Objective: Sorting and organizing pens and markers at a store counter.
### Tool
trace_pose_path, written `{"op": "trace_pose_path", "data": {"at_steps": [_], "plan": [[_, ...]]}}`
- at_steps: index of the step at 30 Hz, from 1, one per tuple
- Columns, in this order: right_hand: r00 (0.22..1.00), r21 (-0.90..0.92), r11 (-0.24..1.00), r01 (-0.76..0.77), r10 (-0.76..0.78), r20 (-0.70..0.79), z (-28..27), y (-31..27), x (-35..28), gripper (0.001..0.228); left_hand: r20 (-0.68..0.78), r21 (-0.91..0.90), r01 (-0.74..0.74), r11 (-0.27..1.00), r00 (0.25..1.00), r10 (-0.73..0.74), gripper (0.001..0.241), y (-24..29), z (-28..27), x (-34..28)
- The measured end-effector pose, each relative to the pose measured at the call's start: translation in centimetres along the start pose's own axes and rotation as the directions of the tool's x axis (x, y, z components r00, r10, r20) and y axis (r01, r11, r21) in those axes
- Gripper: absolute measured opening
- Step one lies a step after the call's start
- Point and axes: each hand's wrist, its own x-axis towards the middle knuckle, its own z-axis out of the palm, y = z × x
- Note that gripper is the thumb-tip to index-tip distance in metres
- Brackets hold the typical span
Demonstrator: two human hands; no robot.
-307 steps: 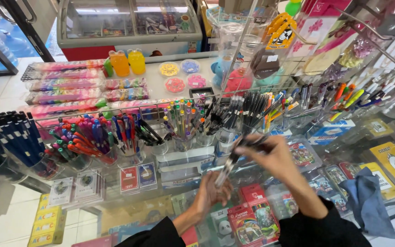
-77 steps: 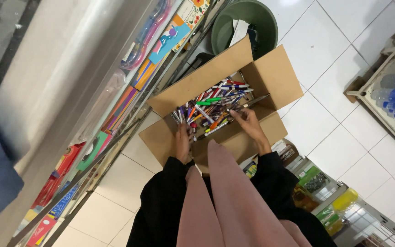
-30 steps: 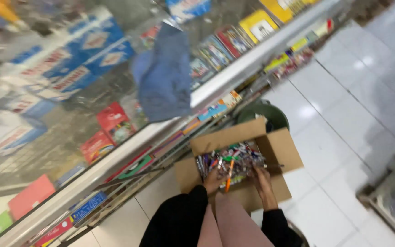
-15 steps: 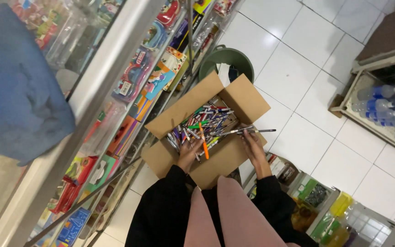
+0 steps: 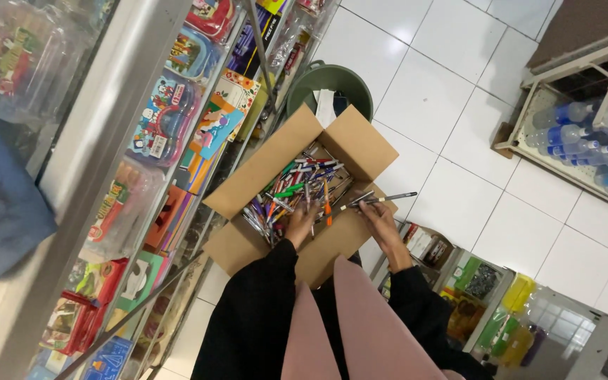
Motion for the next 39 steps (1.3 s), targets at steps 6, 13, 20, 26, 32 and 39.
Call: {"op": "trace_pose_path", "data": {"at_steps": [6, 13, 20, 26, 32, 39], "plan": [[0.998, -0.108, 0.993, -0.044, 0.04, -0.041, 0.6, 0.0, -0.8, 0.037, 0.204, 0.525, -0.297, 0.798, 0.954, 0.221, 0.049, 11.0, 3.8, -6.1], [0.998, -0.323, 0.945, 0.054, -0.041, 0.047, 2.0, 3.0, -0.4, 0.032, 0.296, 0.641, -0.357, 0.68, 0.932, 0.21, 0.044, 3.2, 2.5, -6.9], [0.811, -0.816, 0.138, 0.561, -0.286, 0.51, 7.0, 3.8, -0.6, 0.068, 0.199, -0.376, 0.422, 0.825, 0.906, -0.373, 0.057, 8.5, -0.9, -10.7], [0.828, -0.794, 0.241, 0.558, -0.229, 0.513, 9.8, 5.8, 5.9, 0.073, 0.024, -0.147, 0.349, 0.926, 0.937, -0.349, 0.053, 5.5, -5.3, -12.7], [0.871, -0.889, 0.154, 0.432, -0.328, 0.367, 7.0, 8.3, 17.6, 0.116, -0.102, -0.402, 0.164, 0.901, 0.97, -0.222, 0.041, 6.8, -7.0, -14.6], [0.93, -0.88, -0.304, 0.364, 0.069, 0.361, 6.6, 11.8, 18.0, 0.097, -0.132, -0.406, 0.188, 0.894, 0.956, -0.261, 0.03, 7.5, -8.6, -16.2]]}}
